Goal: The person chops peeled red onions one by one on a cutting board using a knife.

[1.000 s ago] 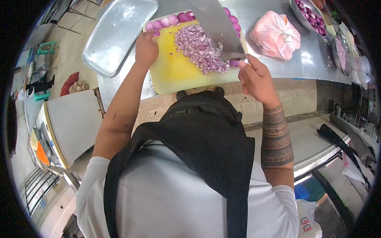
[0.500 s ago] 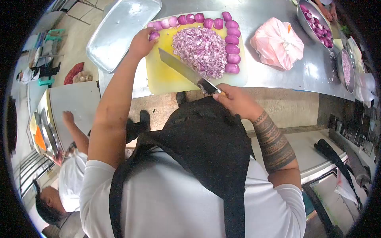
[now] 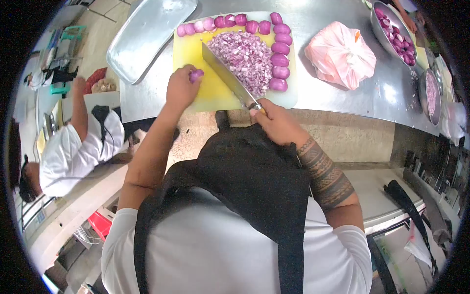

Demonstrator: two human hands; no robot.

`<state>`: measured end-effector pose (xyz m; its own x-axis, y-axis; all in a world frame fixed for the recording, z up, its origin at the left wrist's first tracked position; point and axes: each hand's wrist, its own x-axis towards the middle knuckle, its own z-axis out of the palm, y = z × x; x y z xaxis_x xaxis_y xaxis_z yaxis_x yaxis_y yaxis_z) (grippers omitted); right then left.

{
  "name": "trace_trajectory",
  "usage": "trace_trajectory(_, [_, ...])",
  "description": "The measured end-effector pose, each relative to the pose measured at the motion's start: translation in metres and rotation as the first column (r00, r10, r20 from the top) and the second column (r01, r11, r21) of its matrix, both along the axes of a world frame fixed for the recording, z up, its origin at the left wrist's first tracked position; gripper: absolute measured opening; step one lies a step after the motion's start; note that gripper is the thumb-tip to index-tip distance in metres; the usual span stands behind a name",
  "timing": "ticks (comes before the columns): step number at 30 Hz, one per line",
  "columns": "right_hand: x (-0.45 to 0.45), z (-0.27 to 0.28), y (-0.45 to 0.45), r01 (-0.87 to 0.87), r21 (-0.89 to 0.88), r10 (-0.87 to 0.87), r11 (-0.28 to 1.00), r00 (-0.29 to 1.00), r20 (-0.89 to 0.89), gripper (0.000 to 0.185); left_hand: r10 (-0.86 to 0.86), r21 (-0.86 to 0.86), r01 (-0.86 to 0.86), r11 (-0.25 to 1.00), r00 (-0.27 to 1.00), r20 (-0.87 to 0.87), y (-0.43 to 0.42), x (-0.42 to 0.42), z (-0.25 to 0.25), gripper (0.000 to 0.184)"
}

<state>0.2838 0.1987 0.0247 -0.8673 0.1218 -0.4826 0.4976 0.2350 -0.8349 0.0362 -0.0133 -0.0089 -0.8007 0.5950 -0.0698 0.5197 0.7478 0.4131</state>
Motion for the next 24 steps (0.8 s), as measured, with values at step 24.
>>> trace_trajectory(24, [-0.110, 0.001, -0.029, 0.002, -0.066, -0.006, 0.998, 0.998, -0.056, 0.033, -0.255, -0.117, 0.266, 0.957, 0.962, 0.102, -0.001, -0.012, 0.007, 0.040])
